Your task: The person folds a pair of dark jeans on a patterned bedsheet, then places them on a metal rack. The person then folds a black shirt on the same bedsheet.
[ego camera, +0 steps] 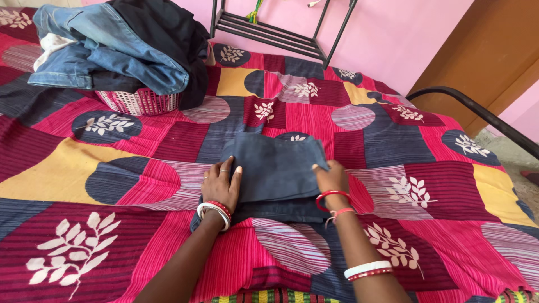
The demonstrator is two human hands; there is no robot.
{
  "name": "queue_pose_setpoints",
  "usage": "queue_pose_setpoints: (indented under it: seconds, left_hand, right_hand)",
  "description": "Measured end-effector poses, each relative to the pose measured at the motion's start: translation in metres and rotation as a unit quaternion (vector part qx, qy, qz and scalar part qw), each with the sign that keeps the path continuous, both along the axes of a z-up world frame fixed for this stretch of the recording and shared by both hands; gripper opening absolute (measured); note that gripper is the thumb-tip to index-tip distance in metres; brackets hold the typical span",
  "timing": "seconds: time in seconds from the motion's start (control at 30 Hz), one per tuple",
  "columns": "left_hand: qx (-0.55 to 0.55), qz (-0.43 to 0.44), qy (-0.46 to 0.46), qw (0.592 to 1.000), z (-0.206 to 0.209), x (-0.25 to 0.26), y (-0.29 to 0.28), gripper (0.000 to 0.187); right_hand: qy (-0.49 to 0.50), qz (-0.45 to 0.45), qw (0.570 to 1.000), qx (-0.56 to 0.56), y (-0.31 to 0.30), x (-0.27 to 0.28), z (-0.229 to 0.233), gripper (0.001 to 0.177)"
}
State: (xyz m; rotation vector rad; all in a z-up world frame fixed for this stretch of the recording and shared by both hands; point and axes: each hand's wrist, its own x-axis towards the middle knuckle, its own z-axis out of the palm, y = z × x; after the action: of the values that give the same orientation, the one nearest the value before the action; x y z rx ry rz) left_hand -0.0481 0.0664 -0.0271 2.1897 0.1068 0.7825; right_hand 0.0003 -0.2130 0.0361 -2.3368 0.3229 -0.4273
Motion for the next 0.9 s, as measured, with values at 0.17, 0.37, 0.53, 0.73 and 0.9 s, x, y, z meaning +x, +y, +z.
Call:
queue_pose_setpoints:
  seconds: [0.17, 0.37, 0.53, 0.73, 0.9]
  left_hand:
    - [0.059, 0.04, -0.047, 0.996, 0.006, -0.004, -0.005, 0.043]
    - [0.071, 0.003, -0.04, 0.997, 0.014, 0.013, -0.01, 0.04]
    - [0.015, 0.017, 0.09, 0.996, 0.026, 0.044, -0.015, 0.045]
    - [-0.003, 0.001, 0.278, 0.961, 0.039, 0.049, -0.029, 0.049]
    - [0.006, -0.01, 0.281, 0.96, 0.033, 0.054, -0.026, 0.047]
  right_hand:
    - [0.129, -0.002, 0.979, -0.155, -0.023, -0.022, 0.003, 0.046]
    - [0.089, -0.009, 0.968, -0.236, -0.026, -0.011, -0.018, 0.057]
    - [0.093, 0.016, 0.981, -0.17, -0.025, -0.002, -0.055, 0.064]
    - [0.12, -0.011, 0.984, -0.13, -0.025, -0.005, -0.074, 0.065]
    - [0.079, -0.033, 0.988, -0.131, -0.014, -0.021, -0.06, 0.071]
